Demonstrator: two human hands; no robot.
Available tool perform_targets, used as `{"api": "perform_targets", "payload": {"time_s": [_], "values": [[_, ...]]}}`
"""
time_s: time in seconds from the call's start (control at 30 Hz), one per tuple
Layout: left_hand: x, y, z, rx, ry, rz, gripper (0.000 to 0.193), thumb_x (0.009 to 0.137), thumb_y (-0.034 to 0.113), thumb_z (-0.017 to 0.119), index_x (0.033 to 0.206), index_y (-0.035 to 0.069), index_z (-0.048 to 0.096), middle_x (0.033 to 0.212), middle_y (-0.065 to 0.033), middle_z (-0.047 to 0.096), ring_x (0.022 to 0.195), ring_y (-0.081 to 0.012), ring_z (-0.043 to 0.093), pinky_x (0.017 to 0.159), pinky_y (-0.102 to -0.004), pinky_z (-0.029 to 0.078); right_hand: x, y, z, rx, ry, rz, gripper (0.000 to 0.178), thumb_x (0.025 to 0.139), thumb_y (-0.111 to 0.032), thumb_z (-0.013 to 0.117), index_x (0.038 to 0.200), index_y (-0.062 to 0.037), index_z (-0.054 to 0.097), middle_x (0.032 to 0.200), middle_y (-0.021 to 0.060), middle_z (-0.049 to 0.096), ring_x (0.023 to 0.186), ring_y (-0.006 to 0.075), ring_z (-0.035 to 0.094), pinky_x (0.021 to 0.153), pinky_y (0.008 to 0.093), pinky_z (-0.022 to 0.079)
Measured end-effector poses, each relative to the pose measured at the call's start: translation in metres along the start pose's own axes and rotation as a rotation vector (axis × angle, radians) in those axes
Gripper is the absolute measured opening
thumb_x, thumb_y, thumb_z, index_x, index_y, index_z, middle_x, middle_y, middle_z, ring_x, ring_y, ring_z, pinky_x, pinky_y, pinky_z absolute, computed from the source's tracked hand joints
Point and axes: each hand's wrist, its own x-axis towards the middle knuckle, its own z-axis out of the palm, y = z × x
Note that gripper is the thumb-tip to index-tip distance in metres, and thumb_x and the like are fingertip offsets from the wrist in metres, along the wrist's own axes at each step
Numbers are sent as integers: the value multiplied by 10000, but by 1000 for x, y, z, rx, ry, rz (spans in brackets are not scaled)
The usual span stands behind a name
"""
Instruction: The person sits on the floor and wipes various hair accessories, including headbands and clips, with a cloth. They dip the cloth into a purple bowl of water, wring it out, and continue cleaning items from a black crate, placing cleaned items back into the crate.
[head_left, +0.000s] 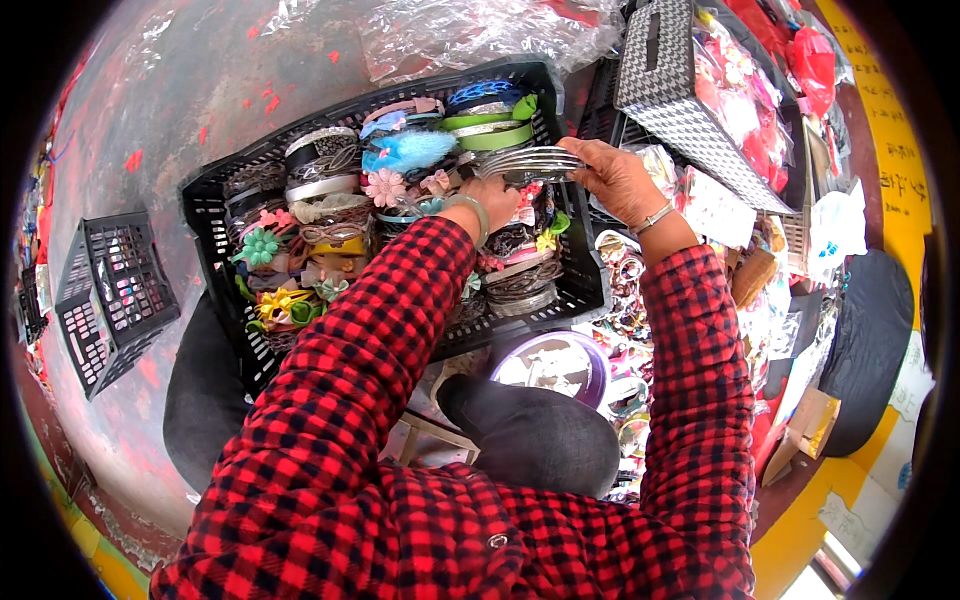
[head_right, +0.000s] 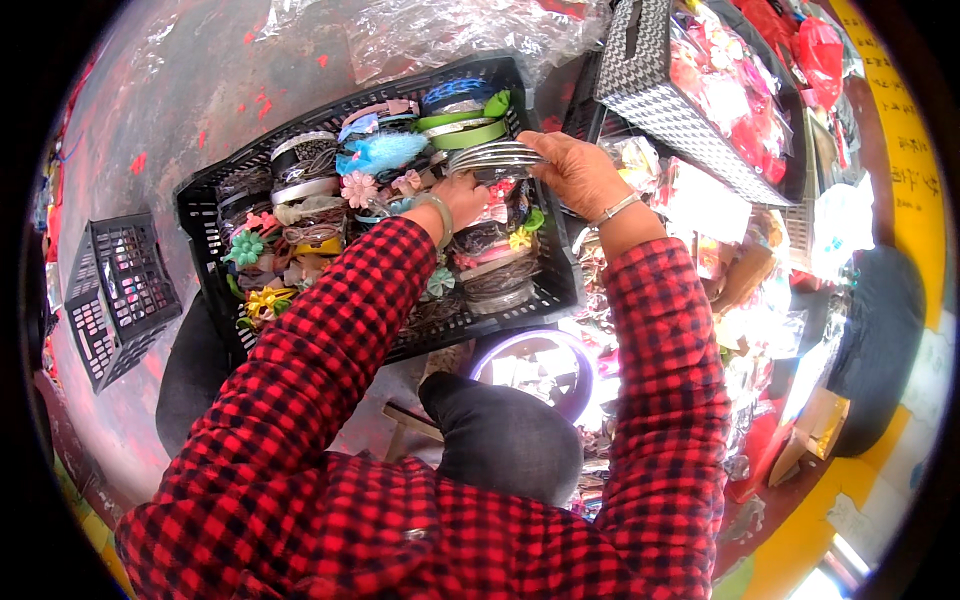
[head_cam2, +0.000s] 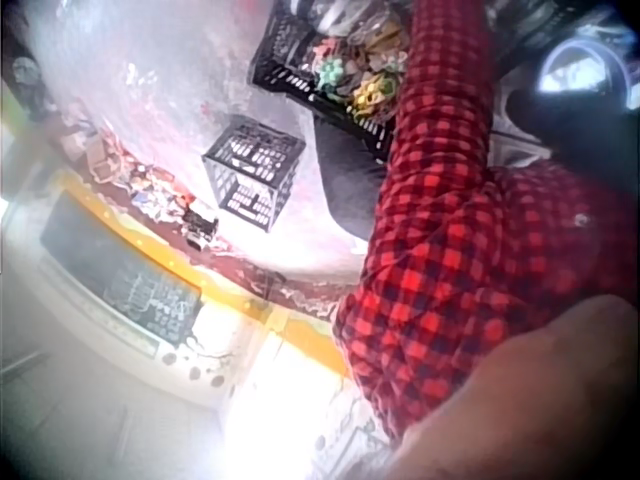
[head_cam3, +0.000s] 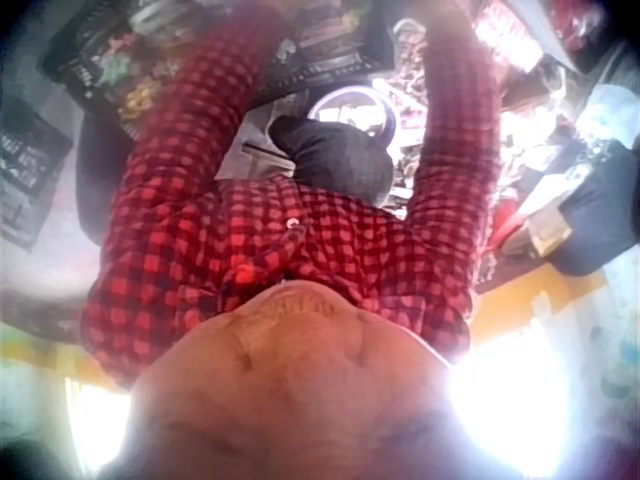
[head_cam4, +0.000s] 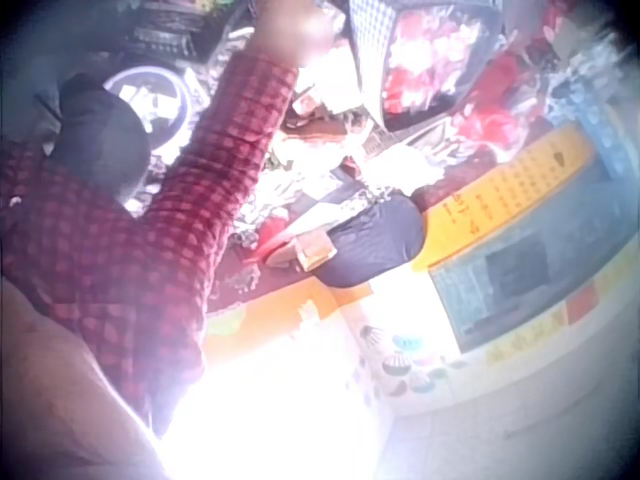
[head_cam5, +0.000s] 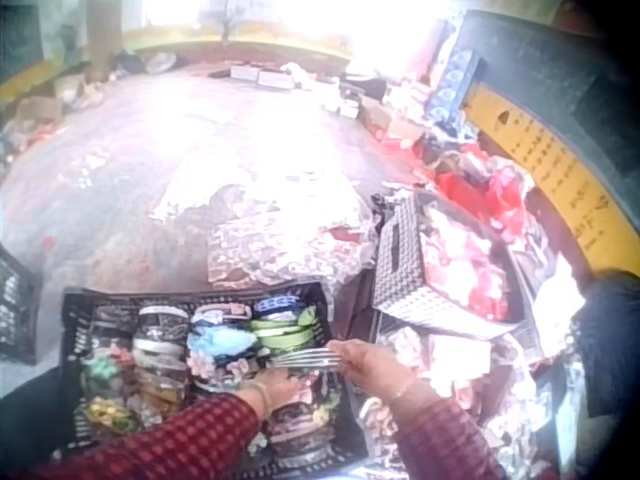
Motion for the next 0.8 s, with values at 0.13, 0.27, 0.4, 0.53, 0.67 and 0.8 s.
{"api": "perform_targets", "payload": {"time_s": [0.13, 0.27, 0.4, 0.53, 0.67, 0.8], "values": [[1, -13, 7, 293, -103, 204, 456, 895, 329, 304, 970, -6, 605, 1005, -204, 601, 978, -367, 544, 920, -429, 382, 9, 4, 2, 73, 17, -11, 388, 794, -43, 608, 1172, -85, 536, 1007, 101, 604, 899, 243, 596, 764, 290, 467], [-13, -2, -4, 310, -68, 281, 403, 913, 281, 315, 889, 8, 610, 901, -206, 617, 900, -372, 565, 849, -442, 427, 13, -7, -10, 29, 58, -126, 397, 784, -13, 609, 1168, -90, 542, 1021, 102, 603, 917, 241, 594, 762, 277, 472], [-13, 1, -4, 255, -142, 189, 388, 903, 304, 348, 981, 6, 584, 1000, -211, 590, 992, -374, 522, 917, -432, 375, 16, -8, -11, -229, -89, -176, 435, 741, 5, 626, 1156, -103, 554, 1016, 118, 591, 894, 281, 590, 750, 312, 488], [-31, -5, 8, 128, 57, 200, 452, 887, 326, 399, 1189, -4, 465, 1211, -224, 475, 1145, -358, 421, 1000, -428, 297, 19, -17, 8, -458, -152, -312, 369, 735, -58, 589, 1101, -102, 571, 905, 94, 583, 870, 275, 571, 718, 355, 482], [-40, -5, 15, 164, 109, 157, 541, 871, 318, 447, 1300, 6, 342, 1317, -237, 355, 1237, -382, 304, 1061, -416, 218, 20, -23, 39, -600, -197, -231, 309, 768, -70, 503, 1071, -91, 559, 822, 82, 558, 849, 262, 563, 708, 348, 481], [-46, -5, 21, 192, 175, 176, 582, 857, 316, 477, 1312, -6, 311, 1325, -285, 302, 1257, -430, 252, 1049, -438, 246, 21, 1, 64, -565, -97, -191, 261, 772, -77, 509, 1028, -97, 554, 844, 97, 568, 852, 275, 568, 721, 365, 490]]}}
